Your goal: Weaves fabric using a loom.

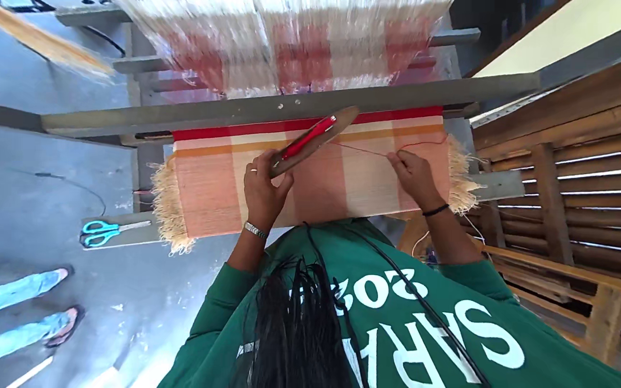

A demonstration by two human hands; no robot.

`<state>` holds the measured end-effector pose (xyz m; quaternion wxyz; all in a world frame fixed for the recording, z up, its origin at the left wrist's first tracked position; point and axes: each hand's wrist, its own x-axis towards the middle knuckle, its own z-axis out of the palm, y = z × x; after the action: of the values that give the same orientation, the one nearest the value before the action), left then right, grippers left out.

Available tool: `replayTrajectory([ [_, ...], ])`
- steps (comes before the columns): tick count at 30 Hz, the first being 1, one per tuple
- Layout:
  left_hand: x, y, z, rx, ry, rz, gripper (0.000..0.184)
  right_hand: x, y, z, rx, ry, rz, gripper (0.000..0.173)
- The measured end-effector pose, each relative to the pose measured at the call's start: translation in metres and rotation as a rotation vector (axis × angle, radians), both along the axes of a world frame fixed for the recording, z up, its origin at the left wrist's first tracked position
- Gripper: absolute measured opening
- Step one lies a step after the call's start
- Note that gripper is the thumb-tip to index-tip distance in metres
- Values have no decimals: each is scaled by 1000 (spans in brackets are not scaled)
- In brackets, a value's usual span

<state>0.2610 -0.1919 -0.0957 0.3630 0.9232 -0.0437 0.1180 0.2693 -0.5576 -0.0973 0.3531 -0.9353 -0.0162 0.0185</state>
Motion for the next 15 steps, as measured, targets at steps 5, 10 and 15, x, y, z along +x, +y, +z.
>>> replayTrajectory([
  [5,-18,6,-9,47,31,-77,49,2,-40,-6,-146,32,-82,50],
  [10,-29,-13,-21,-45,77,-101,54,0,-37,8,-165,240,-27,40],
  [15,-25,-31,-15,-55,148,-158,58,-1,22,48,244,149,-33,59],
])
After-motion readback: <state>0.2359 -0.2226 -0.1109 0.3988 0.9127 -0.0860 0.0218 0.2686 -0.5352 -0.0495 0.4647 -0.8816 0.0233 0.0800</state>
